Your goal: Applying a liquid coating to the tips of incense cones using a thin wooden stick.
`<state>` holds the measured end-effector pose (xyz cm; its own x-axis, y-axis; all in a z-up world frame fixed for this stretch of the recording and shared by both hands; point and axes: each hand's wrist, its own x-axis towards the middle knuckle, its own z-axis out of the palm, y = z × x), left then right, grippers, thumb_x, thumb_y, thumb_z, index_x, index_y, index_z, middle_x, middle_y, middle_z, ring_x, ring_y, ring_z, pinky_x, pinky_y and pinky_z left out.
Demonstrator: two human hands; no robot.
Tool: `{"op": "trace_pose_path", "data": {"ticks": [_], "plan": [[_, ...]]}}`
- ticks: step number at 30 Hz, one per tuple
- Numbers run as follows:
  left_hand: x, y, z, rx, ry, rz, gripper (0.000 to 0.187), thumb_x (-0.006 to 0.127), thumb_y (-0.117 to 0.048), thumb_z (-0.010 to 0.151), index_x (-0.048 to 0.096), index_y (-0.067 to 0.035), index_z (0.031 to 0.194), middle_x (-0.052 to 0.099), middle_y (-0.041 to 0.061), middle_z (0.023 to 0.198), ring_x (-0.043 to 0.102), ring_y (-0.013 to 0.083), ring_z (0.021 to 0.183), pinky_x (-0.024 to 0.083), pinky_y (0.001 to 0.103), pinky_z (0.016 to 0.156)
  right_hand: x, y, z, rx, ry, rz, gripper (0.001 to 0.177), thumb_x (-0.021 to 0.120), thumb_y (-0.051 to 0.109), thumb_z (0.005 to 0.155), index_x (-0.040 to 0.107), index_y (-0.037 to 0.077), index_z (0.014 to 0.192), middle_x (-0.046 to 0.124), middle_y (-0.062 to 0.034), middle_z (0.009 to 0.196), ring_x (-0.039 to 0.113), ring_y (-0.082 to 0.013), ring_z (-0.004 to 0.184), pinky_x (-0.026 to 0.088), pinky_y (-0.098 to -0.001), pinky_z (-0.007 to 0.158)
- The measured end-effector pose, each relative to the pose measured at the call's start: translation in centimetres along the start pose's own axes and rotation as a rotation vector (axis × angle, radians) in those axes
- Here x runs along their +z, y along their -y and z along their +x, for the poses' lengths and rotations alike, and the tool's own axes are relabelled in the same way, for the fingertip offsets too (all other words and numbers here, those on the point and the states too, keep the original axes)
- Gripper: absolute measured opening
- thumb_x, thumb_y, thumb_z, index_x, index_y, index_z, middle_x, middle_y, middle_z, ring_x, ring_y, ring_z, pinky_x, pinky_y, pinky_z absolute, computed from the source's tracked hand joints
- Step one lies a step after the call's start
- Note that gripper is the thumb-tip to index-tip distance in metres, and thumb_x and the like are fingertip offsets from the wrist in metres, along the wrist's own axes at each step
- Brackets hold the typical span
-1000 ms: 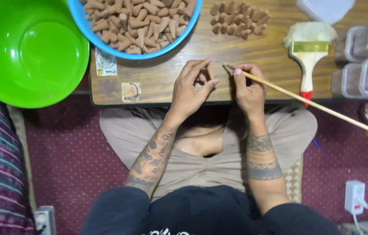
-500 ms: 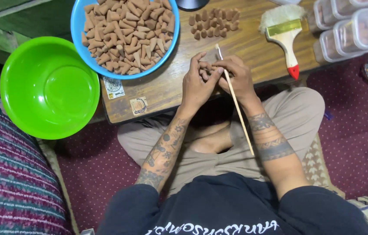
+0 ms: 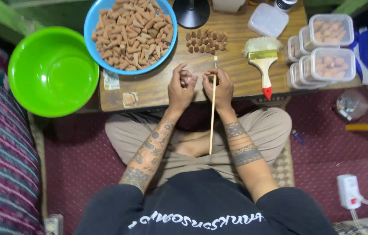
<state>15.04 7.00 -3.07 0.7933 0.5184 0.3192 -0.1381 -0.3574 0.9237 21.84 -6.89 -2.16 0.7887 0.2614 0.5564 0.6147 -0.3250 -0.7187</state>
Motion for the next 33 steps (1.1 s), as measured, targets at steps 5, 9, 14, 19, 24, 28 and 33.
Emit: {"op": "trace_pose_path", "data": {"ticks": [5, 9, 14, 19, 24, 28, 33], "plan": [[0.5, 0.0, -0.3, 0.073, -0.284, 0.09, 0.036, 0.073, -0.03, 0.096, 0.064, -0.009, 0.124, 0.071, 0.005, 0.084, 0.064, 0.0171, 0.067, 0.055, 0.028, 0.064, -2.4, 1.1, 1.2, 0.021, 0.076, 0.029, 0.018, 0.079, 0.017, 0.087, 0.07, 0.011, 0.101, 0.067, -0.0121, 0.083, 0.07, -0.0365, 0.08, 0.056, -0.0426, 0.067], [1.3, 0.4, -0.3, 0.115, -0.412, 0.198, 0.03, 0.074, -0.028, 0.094, 0.067, -0.01, 0.118, 0.071, 0.003, 0.079, 0.064, 0.0176, 0.062, 0.055, 0.029, 0.059, -4.1, -2.0, 2.9, -0.051, 0.117, -0.027, 0.015, 0.079, 0.017, 0.088, 0.069, 0.012, 0.098, 0.064, -0.0103, 0.082, 0.068, -0.033, 0.079, 0.055, -0.0404, 0.068], [1.0, -1.7, -0.2, 0.192, -0.418, 0.325, 0.021, 0.064, -0.025, 0.101, 0.062, -0.008, 0.114, 0.055, -0.002, 0.072, 0.05, 0.0135, 0.059, 0.045, 0.03, 0.058, -5.0, -2.1, 5.1, 0.062, 0.08, -0.18, 0.007, 0.069, 0.013, 0.088, 0.065, 0.012, 0.094, 0.067, -0.0044, 0.093, 0.066, -0.0232, 0.087, 0.052, -0.0377, 0.073], [0.6, -2.0, -0.4, 0.174, -0.39, 0.288, 0.02, 0.063, -0.023, 0.102, 0.061, -0.008, 0.115, 0.054, 0.0, 0.073, 0.049, 0.0144, 0.06, 0.043, 0.032, 0.059, -4.0, -2.1, 5.8, 0.199, 0.002, -0.216, 0.011, 0.069, 0.016, 0.082, 0.062, 0.018, 0.091, 0.07, 0.0017, 0.085, 0.069, -0.0217, 0.08, 0.052, -0.0387, 0.068], [0.0, -2.0, -0.6, 0.139, -0.32, 0.235, 0.016, 0.065, -0.022, 0.101, 0.063, -0.01, 0.111, 0.057, 0.0, 0.074, 0.049, 0.0139, 0.061, 0.046, 0.032, 0.062, -1.6, -2.0, 6.5, 0.302, -0.067, -0.23, 0.009, 0.065, 0.019, 0.078, 0.064, 0.024, 0.085, 0.073, 0.0034, 0.082, 0.071, -0.0229, 0.08, 0.052, -0.0403, 0.07], [-0.4, -2.4, 0.3, 0.05, -0.212, 0.15, 0.017, 0.062, -0.025, 0.101, 0.064, -0.01, 0.11, 0.062, -0.001, 0.075, 0.054, 0.012, 0.062, 0.047, 0.029, 0.059, -0.6, -1.2, 7.0, 0.314, -0.038, -0.33, 0.018, 0.073, 0.016, 0.082, 0.062, 0.021, 0.095, 0.073, 0.0041, 0.088, 0.069, -0.0199, 0.081, 0.05, -0.0385, 0.067], [-0.7, -1.6, 0.2, -0.038, -0.207, 0.097, 0.02, 0.059, -0.032, 0.101, 0.067, -0.015, 0.108, 0.065, -0.001, 0.078, 0.06, 0.0117, 0.065, 0.05, 0.029, 0.062, 0.1, -1.8, 6.9, 0.293, -0.049, -0.376, 0.022, 0.076, 0.016, 0.082, 0.062, 0.021, 0.098, 0.077, 0.0043, 0.088, 0.072, -0.02, 0.079, 0.052, -0.0396, 0.071]]}}
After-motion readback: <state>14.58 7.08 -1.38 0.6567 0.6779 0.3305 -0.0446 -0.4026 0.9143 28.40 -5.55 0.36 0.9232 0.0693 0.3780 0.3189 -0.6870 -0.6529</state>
